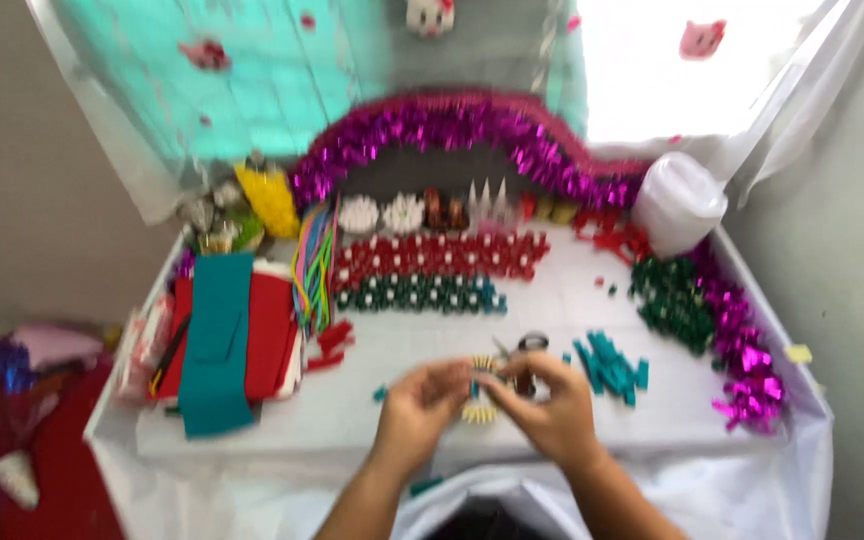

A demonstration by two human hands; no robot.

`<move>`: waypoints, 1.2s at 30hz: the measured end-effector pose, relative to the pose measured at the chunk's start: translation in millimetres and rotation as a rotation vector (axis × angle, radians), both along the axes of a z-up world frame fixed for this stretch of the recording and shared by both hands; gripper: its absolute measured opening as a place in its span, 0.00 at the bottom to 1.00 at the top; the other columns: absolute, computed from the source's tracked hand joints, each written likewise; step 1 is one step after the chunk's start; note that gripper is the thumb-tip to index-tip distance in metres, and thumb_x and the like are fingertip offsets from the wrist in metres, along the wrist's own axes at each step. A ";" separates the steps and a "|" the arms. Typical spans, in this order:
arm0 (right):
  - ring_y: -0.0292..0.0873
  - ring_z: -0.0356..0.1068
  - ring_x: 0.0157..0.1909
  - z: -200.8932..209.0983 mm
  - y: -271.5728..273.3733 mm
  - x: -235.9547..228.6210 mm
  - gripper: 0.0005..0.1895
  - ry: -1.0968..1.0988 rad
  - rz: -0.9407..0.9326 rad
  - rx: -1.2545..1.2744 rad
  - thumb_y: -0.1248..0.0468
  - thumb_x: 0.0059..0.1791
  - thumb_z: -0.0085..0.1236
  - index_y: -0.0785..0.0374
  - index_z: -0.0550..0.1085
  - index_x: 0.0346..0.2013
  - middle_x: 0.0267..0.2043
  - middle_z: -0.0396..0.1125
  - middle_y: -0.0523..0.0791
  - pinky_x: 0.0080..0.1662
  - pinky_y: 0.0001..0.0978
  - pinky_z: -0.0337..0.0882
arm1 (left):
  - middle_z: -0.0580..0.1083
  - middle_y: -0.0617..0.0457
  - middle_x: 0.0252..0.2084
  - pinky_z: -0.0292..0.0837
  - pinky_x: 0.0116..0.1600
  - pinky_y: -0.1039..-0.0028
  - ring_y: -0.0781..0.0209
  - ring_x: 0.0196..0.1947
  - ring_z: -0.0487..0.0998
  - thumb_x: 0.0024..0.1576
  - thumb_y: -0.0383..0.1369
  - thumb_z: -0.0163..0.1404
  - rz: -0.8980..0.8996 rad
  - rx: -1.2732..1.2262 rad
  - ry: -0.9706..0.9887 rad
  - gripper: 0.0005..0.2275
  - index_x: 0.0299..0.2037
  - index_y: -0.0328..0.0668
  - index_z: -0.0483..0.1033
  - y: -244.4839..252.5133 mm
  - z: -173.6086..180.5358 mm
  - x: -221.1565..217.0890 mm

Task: Using scissors as a precision tool to pick up and attach small blue felt strips to a circular base to create a decorative flower.

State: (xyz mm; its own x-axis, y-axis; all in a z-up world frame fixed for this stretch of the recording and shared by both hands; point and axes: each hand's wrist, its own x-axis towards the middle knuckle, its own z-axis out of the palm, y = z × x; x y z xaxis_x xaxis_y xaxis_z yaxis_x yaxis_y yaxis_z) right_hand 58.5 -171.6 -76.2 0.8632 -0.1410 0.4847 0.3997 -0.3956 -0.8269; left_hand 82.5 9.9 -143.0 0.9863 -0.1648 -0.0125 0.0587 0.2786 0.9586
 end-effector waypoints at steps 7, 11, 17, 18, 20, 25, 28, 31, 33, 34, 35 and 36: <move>0.31 0.58 0.24 21.3 10.4 -3.0 0.09 0.041 0.177 0.028 0.62 0.46 0.69 0.59 0.77 0.24 0.22 0.69 0.37 0.31 0.24 0.63 | 0.84 0.45 0.37 0.81 0.44 0.75 0.63 0.35 0.84 0.52 0.21 0.62 -0.052 -0.079 -0.058 0.08 0.40 0.36 0.83 12.5 29.8 2.0; 0.36 0.65 0.23 14.5 15.7 -5.1 0.06 0.130 0.167 0.145 0.68 0.42 0.70 0.59 0.85 0.34 0.24 0.77 0.45 0.36 0.30 0.67 | 0.83 0.45 0.30 0.81 0.42 0.76 0.65 0.31 0.83 0.52 0.20 0.62 0.096 0.006 -0.068 0.07 0.40 0.32 0.83 29.2 44.9 1.3; 0.44 0.74 0.36 -82.4 29.7 3.3 0.09 0.060 0.417 -0.272 0.67 0.44 0.60 0.56 0.83 0.37 0.36 0.78 0.43 0.41 0.38 0.72 | 0.78 0.56 0.36 0.76 0.48 0.77 0.69 0.36 0.77 0.60 0.25 0.55 0.396 -0.022 0.019 0.06 0.45 0.42 0.79 69.6 30.5 9.1; 0.47 0.76 0.44 -107.4 34.8 3.8 0.13 -0.013 0.627 -0.586 0.66 0.46 0.49 0.57 0.82 0.37 0.44 0.77 0.43 0.42 0.43 0.72 | 0.77 0.55 0.39 0.76 0.49 0.75 0.65 0.37 0.76 0.60 0.26 0.55 0.462 -0.077 0.095 0.06 0.46 0.42 0.78 75.0 27.8 9.7; 0.47 0.71 0.44 -135.7 55.5 -1.8 0.11 -0.181 0.659 -0.882 0.62 0.48 0.54 0.51 0.79 0.42 0.45 0.72 0.42 0.43 0.42 0.69 | 0.77 0.56 0.39 0.75 0.47 0.76 0.67 0.38 0.75 0.60 0.26 0.55 0.471 -0.107 0.089 0.06 0.46 0.42 0.78 76.6 22.2 11.9; 0.42 0.60 0.30 -169.8 88.0 -9.1 0.09 -0.716 0.472 -1.205 0.66 0.47 0.52 0.47 0.71 0.24 0.30 0.60 0.38 0.34 0.35 0.59 | 0.76 0.57 0.43 0.73 0.46 0.78 0.68 0.38 0.74 0.60 0.26 0.55 0.469 -0.094 0.112 0.07 0.47 0.42 0.77 77.0 18.6 5.3; 0.43 0.59 0.34 -191.3 91.6 -4.5 0.13 -0.771 0.491 -1.287 0.69 0.45 0.50 0.47 0.74 0.20 0.33 0.62 0.38 0.40 0.36 0.62 | 0.76 0.57 0.40 0.73 0.45 0.79 0.70 0.41 0.75 0.60 0.27 0.56 0.435 -0.037 0.070 0.05 0.45 0.43 0.78 81.3 18.3 3.1; 0.43 0.61 0.36 -209.6 90.4 0.4 0.11 -0.792 0.465 -1.331 0.65 0.46 0.49 0.47 0.78 0.25 0.36 0.64 0.38 0.46 0.38 0.65 | 0.77 0.57 0.40 0.72 0.45 0.80 0.69 0.37 0.75 0.59 0.27 0.57 0.477 -0.051 0.110 0.07 0.46 0.43 0.78 84.3 16.0 2.4; 0.43 0.62 0.39 -214.9 87.9 4.2 0.10 -0.784 0.477 -1.381 0.63 0.45 0.50 0.46 0.78 0.24 0.39 0.65 0.38 0.49 0.39 0.64 | 0.76 0.58 0.39 0.71 0.45 0.80 0.70 0.40 0.75 0.59 0.28 0.57 0.487 -0.056 0.123 0.06 0.45 0.43 0.79 85.3 17.8 2.1; 0.43 0.62 0.39 -210.6 86.6 3.4 0.10 -0.781 0.477 -1.381 0.63 0.45 0.50 0.46 0.78 0.24 0.39 0.65 0.38 0.49 0.39 0.64 | 0.76 0.58 0.39 0.71 0.45 0.80 0.70 0.40 0.75 0.59 0.28 0.57 0.485 -0.056 0.125 0.06 0.45 0.43 0.79 85.2 17.3 1.9; 0.42 0.62 0.38 -206.1 85.4 2.6 0.11 -0.799 0.461 -1.306 0.64 0.47 0.48 0.47 0.76 0.24 0.37 0.64 0.38 0.49 0.38 0.64 | 0.77 0.58 0.39 0.71 0.45 0.79 0.70 0.40 0.75 0.59 0.28 0.57 0.476 -0.054 0.129 0.06 0.46 0.43 0.78 85.3 16.8 1.6; 0.42 0.62 0.37 -201.4 84.6 2.2 0.12 -0.819 0.448 -1.229 0.65 0.49 0.46 0.48 0.74 0.24 0.35 0.64 0.39 0.49 0.36 0.64 | 0.77 0.58 0.39 0.71 0.45 0.79 0.70 0.40 0.75 0.59 0.28 0.56 0.470 -0.053 0.133 0.06 0.46 0.43 0.78 85.8 16.6 1.2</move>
State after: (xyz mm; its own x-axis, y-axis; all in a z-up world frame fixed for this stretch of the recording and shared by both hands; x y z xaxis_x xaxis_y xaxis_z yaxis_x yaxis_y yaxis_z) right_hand 60.7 -87.0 -277.6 0.1733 0.8760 0.4501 0.8341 -0.3735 0.4059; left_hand 83.7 95.7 -126.4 0.9445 0.2941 -0.1465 0.0355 0.3520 0.9353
